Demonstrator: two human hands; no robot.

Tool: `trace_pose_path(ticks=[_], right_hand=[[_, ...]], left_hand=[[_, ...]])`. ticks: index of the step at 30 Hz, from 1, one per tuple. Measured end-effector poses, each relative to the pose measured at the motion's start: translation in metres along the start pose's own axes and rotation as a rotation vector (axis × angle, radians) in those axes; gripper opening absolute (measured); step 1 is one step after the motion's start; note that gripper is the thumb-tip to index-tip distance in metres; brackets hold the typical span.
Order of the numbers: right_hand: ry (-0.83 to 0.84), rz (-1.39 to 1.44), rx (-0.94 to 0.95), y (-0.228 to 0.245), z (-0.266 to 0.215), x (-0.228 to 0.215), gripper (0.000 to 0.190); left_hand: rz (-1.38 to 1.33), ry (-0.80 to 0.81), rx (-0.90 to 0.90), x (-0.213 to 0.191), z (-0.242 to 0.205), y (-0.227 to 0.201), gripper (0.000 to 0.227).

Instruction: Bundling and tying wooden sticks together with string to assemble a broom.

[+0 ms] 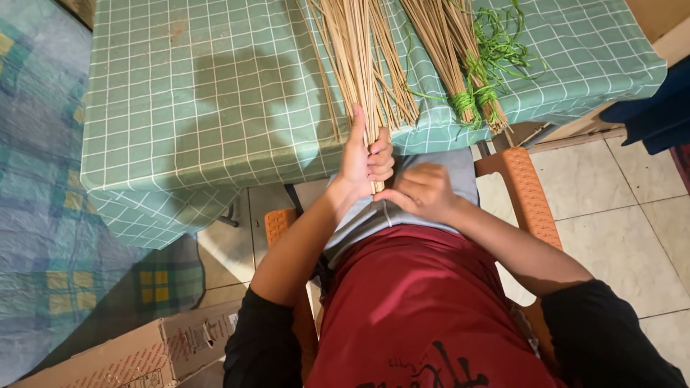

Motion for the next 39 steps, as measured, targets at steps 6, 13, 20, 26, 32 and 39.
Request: trace_pose_path(ticks=[6, 13, 20, 26, 32, 39], right_hand=[[0.089, 0.080, 0.043, -0.008, 0.001, -0.003, 0.030], [0.145, 0.213, 0.147, -0.026, -0.009, 0.004, 0.030], [0.128, 0.612, 1.106, -0.067, -0.025, 0.015, 0.043], [-0.024, 1.024, 1.392, -0.081, -0.018, 0.034, 0.033], [-0.212, 1.039, 1.289, -0.083, -0.018, 0.015, 0.018], [-0.381, 0.759, 1.136, -0.082, -0.019, -0.014, 0.022]], left_hand=[[-0.004, -0.064, -0.021, -0.004, 0.001, 0.006, 0.073], [-0.064, -0.082, 0.013, -0.009, 0.001, 0.000, 0.076], [-0.065, -0.115, 0.109, -0.023, -0.001, -0.018, 0.068], [-0.135, -0.101, 0.094, -0.039, 0.005, -0.021, 0.073], [-0.116, -0.140, 0.098, -0.041, 0.005, -0.020, 0.073], [-0.110, -0.176, 0.098, -0.044, 0.006, -0.016, 0.074]])
Point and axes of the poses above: each hand's wrist, its own z-axis towards the middle knuckle, its own x-axis out of the palm, y = z × x, the point moved 3 cm from there along z, towards the middle knuckle, and after that the axes turned 6 degrees about y, right-handed, at the moved point
